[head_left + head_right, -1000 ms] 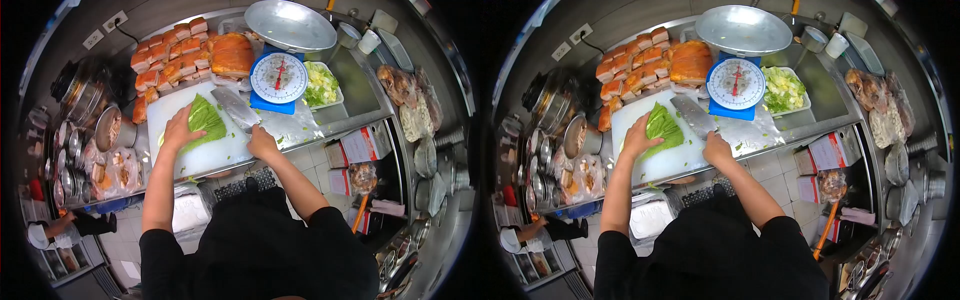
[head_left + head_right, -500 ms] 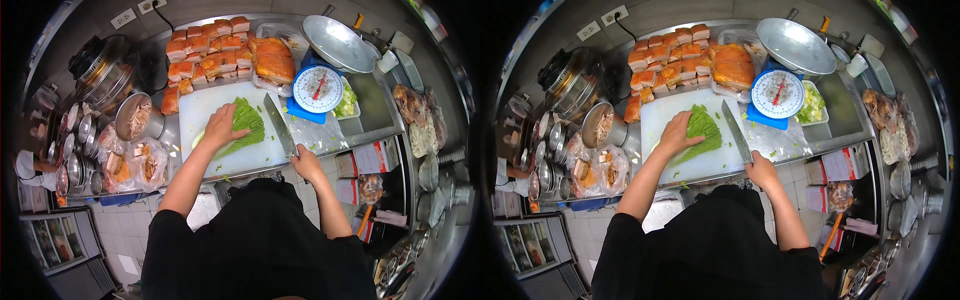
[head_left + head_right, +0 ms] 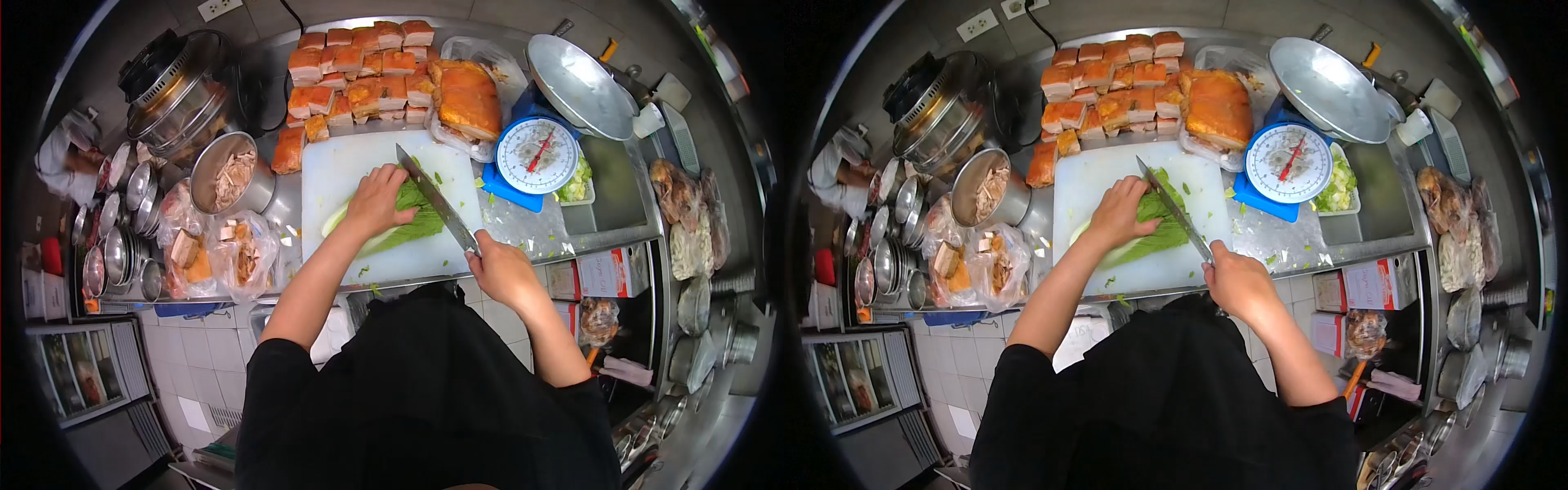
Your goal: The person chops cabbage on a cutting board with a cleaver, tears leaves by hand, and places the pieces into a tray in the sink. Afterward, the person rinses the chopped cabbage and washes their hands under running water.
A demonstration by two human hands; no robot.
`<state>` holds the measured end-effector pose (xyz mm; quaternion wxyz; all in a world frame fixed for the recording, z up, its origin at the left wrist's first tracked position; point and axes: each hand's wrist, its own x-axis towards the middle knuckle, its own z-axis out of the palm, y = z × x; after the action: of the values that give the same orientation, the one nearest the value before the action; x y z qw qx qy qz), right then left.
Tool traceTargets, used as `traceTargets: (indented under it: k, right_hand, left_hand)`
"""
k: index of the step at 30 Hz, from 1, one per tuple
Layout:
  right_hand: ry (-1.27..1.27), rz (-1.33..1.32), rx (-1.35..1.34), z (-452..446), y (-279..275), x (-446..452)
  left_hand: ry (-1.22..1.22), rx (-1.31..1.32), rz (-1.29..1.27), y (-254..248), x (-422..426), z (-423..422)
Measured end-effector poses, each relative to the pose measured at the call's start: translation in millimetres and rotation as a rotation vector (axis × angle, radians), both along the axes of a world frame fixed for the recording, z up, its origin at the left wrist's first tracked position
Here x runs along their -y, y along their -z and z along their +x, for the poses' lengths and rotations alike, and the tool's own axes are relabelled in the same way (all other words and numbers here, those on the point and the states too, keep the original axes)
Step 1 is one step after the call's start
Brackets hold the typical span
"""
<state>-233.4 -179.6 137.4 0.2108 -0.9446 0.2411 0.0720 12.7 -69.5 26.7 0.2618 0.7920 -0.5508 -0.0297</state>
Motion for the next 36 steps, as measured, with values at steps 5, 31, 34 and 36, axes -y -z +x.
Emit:
traceTargets:
  k: [5,31,34,36]
  right_hand:
    - [-0.019,0.111,-0.065,14.2,10.5,12.2]
    - [-0.025,0.132,-0.108,22.2,6.9,-9.9]
    - [0.011,0.172,-0.093,46.2,79.0,-4.2]
    - [0.035,0.189,-0.069,70.2,89.9,1.5]
  left_hand:
    - [0.023,0.012,0.025,6.2,2.3,2.8]
    - [-0.001,-0.034,-0.010,6.1,-28.0,4.6]
    - [0.006,-0.015,-0.027,7.9,-27.6,3.6]
    - [0.010,-0.038,0.016,10.1,-28.4,1.9]
